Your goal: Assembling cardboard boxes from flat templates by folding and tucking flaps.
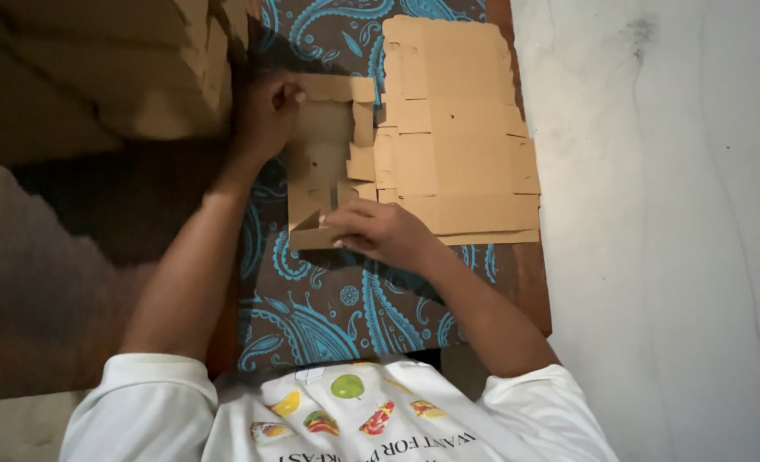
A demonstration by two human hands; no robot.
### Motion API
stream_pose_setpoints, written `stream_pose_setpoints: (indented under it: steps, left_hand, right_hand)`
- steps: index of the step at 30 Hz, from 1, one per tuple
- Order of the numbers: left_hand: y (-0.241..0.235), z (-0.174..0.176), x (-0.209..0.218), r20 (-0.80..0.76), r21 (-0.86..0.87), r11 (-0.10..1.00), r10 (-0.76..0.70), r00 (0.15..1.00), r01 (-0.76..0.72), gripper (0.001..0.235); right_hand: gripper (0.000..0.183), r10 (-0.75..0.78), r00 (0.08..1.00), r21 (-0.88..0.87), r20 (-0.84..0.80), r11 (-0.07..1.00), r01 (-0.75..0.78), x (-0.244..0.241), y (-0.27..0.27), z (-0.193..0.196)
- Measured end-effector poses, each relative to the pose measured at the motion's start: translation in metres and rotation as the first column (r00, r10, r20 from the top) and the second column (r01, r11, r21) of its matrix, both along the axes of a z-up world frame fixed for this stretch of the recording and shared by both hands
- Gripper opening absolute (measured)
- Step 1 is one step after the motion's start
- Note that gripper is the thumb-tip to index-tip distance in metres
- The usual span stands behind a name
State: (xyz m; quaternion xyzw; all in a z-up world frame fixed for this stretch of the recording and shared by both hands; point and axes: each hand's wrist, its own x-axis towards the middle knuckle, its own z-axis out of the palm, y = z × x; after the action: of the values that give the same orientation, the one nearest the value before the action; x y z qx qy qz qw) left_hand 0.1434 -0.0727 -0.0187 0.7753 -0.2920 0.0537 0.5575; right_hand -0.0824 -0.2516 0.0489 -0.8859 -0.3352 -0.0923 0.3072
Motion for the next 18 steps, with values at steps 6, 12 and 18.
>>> stream_pose_setpoints:
  steps: [6,12,18]
  left_hand:
    - [0.004,0.0,0.001,-0.095,-0.037,0.998,-0.047,0.994,0.044,0.012]
    - [0.004,-0.009,0.005,0.002,-0.034,0.997,-0.069,0.998,0.069,0.011]
    - [0.004,-0.013,0.01,0.084,0.008,0.998,-0.069,0.994,0.068,0.012]
  right_hand:
    - [0.059,-0.041,0.938,-0.258,0.345,0.956,0.136,0.002,0.007,0.005]
    - [0.057,0.076,0.841,-0.43,0.535,0.882,0.194,-0.006,0.031,0.028]
    - [0.034,0.071,0.928,-0.534,0.365,0.832,0.147,-0.005,0.03,0.01]
